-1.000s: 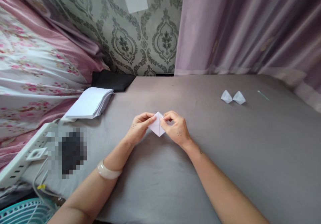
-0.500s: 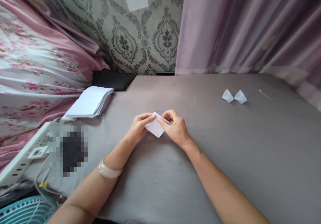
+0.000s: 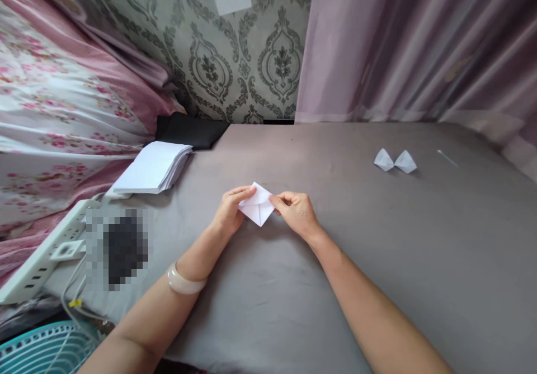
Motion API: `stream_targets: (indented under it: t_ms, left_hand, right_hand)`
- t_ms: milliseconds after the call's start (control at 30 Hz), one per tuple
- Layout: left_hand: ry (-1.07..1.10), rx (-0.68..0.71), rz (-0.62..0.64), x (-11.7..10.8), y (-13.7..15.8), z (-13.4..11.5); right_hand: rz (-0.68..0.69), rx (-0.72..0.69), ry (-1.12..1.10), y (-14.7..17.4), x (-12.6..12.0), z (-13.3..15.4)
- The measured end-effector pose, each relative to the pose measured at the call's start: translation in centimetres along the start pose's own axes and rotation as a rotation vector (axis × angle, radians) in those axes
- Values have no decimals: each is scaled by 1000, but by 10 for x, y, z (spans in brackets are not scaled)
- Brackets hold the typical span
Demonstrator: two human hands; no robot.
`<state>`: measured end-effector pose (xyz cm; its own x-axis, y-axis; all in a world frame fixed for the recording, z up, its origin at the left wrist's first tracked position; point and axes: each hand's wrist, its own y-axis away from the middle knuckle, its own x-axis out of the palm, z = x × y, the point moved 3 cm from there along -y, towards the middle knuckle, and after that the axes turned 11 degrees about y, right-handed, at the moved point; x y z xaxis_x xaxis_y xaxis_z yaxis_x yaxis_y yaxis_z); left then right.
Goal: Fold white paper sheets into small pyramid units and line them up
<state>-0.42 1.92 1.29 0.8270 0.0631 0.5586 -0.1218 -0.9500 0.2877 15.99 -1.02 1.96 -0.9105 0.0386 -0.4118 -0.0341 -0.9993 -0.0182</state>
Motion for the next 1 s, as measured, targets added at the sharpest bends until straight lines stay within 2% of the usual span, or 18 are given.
stream_targets:
  t_ms: [133, 233, 433, 533, 700, 800, 1000]
  left_hand:
    - [-7, -34, 8, -1, -1, 2]
    - [-92, -27, 18, -2, -2, 3]
    - [-249, -66, 130, 5, 6, 8]
    - [-253, -91, 138, 7, 7, 9]
    - [-71, -57, 143, 5, 1, 6]
    - [-50, -16, 151, 5, -1, 6]
    - [-86, 8, 132, 5, 1, 11]
  right_hand:
    - [41, -16, -30, -2, 1, -3]
    - [73, -14, -56, -4, 1, -3]
    - [207, 134, -163, 2, 6, 3]
    - [225, 192, -205, 4, 7, 2]
    - [108, 318, -381, -1, 4, -10]
    - [11, 384, -529, -5, 3, -14]
    - [-32, 338, -574, -5, 6, -13]
